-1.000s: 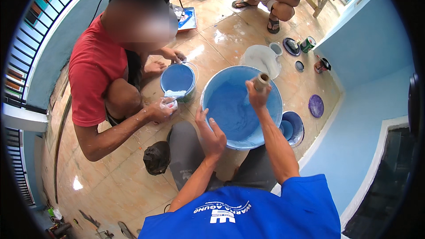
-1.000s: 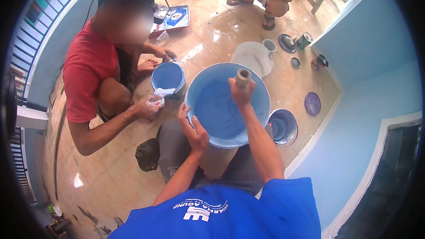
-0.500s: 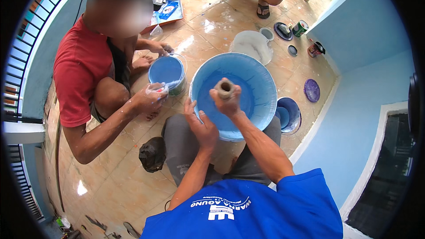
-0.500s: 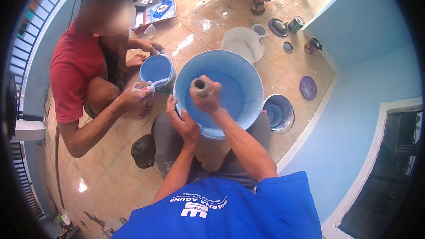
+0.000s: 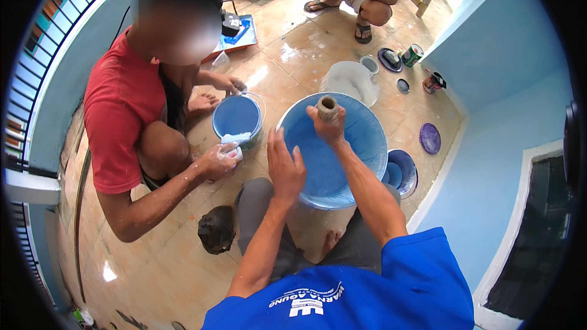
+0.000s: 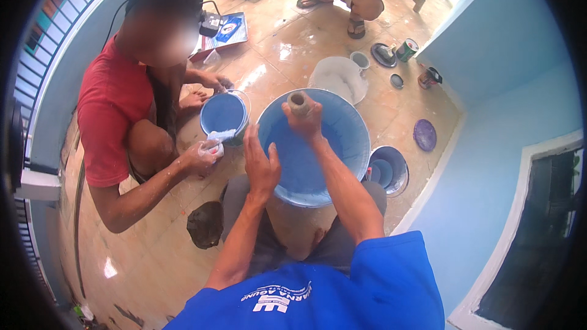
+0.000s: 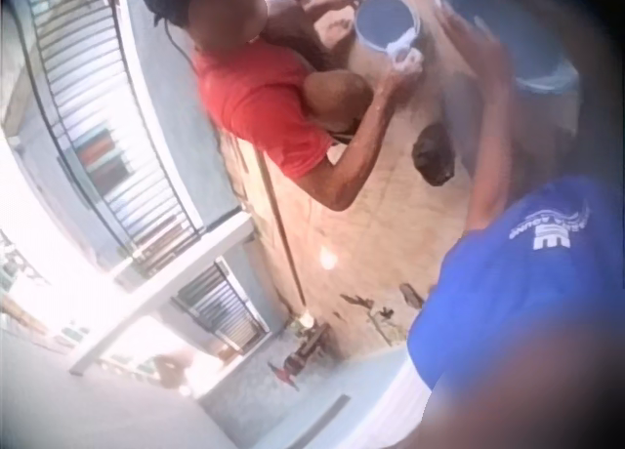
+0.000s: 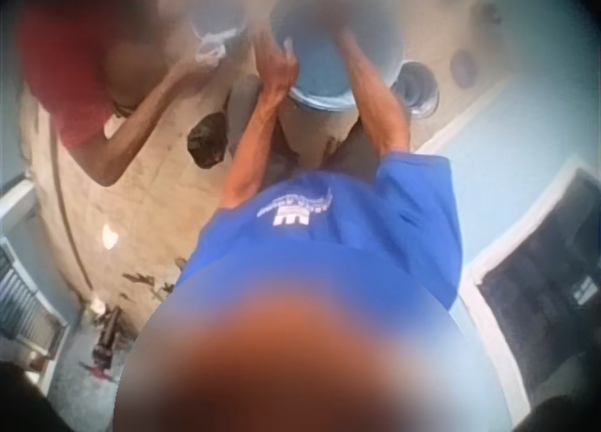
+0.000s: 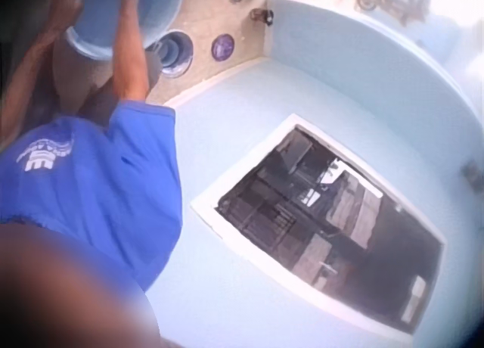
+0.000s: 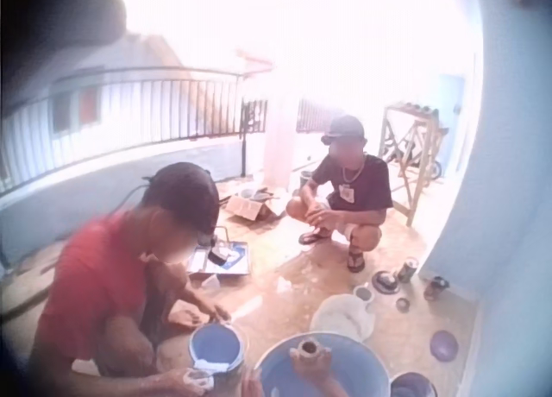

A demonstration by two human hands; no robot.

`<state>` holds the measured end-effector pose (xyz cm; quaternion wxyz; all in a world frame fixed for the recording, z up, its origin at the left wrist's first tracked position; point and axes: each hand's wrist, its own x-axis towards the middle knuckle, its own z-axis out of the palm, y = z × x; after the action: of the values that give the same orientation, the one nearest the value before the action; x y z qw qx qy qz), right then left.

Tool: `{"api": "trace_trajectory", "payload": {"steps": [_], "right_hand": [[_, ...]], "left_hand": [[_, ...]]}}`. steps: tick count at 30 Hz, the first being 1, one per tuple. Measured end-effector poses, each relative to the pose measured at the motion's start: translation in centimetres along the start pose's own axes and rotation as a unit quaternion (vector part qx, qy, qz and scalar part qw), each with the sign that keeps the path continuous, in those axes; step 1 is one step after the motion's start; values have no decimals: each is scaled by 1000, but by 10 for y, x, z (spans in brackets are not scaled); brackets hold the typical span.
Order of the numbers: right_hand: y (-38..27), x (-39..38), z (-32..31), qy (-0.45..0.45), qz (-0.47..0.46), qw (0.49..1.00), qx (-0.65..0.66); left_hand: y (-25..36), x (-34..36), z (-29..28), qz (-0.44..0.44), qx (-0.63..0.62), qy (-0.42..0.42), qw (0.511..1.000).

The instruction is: The person sits on the floor and stirs light blue paint in a bucket using a cylindrical tool. Another person in a red shirt pours more paint from a smaller container into the bucket while the first person continues to mix.

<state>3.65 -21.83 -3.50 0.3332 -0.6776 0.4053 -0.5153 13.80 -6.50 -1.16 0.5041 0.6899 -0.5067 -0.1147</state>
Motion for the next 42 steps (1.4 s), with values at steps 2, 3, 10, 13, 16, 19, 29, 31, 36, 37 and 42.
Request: {"api": "trace_trajectory", "payload": {"steps": [2, 3, 10, 13, 16, 19, 29, 31, 36, 37, 42], "right_hand": [[-3, -10, -8, -17, -37, 998, -37], [-6, -17, -17, 4, -38, 999, -34], [-27, -80, -61, 95, 11, 995, -20], [-40, -98, -66, 91, 19, 996, -14], [-51, -105, -62, 75, 20, 997, -14], [-57, -111, -62, 35, 23, 999, -16], [-31, -66, -46, 101, 27, 994, -29], [-25, -53, -45, 123, 5, 992, -42], [-24, -33, -40, 151, 21, 988, -30], [-24, -28, -38, 141, 3, 990, -27], [-19, -17, -27, 105, -25, 993, 45]], "left_hand": [[-10, 24, 3, -13, 24, -58, 998], [-14, 36, 6, -4, 25, -76, 997], [-44, 103, 21, -36, 55, -244, 968], [-50, 105, 26, -18, 43, -230, 972], [-52, 100, 25, 2, 33, -198, 980], [-52, 100, 27, 18, 54, -174, 983], [-50, 82, 13, -10, 71, -141, 987], [-49, 74, 10, -26, 69, -120, 990], [-42, 50, -4, -78, 83, -85, 990], [-40, 46, -7, -96, 103, -78, 987], [-31, 30, -12, -144, 104, -52, 983]]}}
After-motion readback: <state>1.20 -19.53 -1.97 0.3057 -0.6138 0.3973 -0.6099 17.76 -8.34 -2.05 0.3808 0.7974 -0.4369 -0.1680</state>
